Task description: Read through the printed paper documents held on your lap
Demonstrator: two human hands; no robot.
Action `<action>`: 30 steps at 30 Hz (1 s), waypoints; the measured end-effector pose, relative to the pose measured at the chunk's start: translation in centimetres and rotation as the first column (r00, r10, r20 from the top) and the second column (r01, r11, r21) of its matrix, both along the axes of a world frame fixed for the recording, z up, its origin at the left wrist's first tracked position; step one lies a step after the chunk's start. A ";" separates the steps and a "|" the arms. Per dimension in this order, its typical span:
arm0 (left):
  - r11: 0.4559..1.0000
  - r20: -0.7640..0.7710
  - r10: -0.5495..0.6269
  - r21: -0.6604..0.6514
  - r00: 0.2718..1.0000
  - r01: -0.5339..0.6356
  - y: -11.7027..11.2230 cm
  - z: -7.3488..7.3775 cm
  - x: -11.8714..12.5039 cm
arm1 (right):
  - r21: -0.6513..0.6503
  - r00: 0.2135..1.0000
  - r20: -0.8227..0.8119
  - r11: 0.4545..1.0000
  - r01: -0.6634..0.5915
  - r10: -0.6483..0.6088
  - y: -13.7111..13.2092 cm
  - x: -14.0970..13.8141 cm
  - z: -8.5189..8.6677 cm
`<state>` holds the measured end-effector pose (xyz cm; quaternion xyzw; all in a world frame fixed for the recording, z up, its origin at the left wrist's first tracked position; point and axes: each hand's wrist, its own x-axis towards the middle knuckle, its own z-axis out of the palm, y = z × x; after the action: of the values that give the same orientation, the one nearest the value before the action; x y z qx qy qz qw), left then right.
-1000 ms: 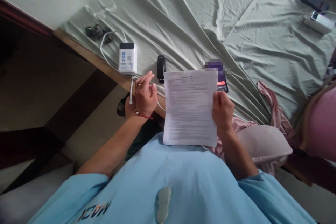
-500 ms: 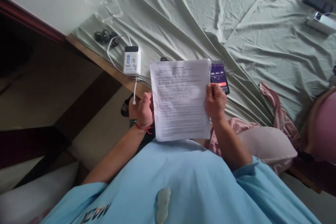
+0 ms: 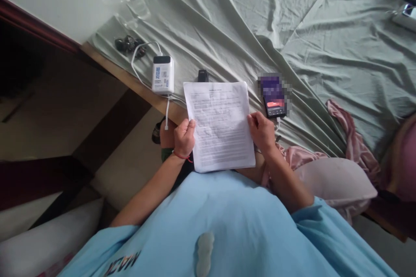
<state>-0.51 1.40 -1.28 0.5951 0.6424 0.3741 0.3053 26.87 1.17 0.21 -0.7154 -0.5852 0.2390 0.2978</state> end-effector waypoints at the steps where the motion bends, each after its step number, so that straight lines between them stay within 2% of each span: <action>1: 1.000 -0.007 -0.003 0.001 1.000 0.003 0.0 0.0 0.0 | 0.003 1.000 0.001 1.000 -0.006 0.006 -0.2 0.0 -0.1; 10: 0.998 -0.018 0.060 -0.014 0.998 -0.060 0.3 0.2 0.7 | 0.075 0.994 0.106 0.997 0.023 -0.031 -0.4 -0.6 -1.1; 16: 0.999 -0.013 0.044 -0.001 0.999 -0.044 0.3 0.0 0.7 | 0.112 0.997 0.073 0.993 0.025 -0.034 -0.6 -0.6 -1.4; 23: 0.997 0.101 0.067 -0.047 0.993 -0.063 0.8 -0.1 0.6 | 0.092 0.995 0.090 0.995 0.027 -0.035 -0.5 -0.7 -1.3; 30: 0.996 0.094 0.077 -0.060 0.993 -0.071 1.0 -0.4 0.6 | 0.141 0.996 0.061 0.989 0.053 -0.062 -0.6 -0.7 -1.2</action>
<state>0.13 2.42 -1.72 0.5433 0.6588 0.3952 0.3386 26.12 0.58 -0.99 -0.7169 -0.5888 0.1656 0.3345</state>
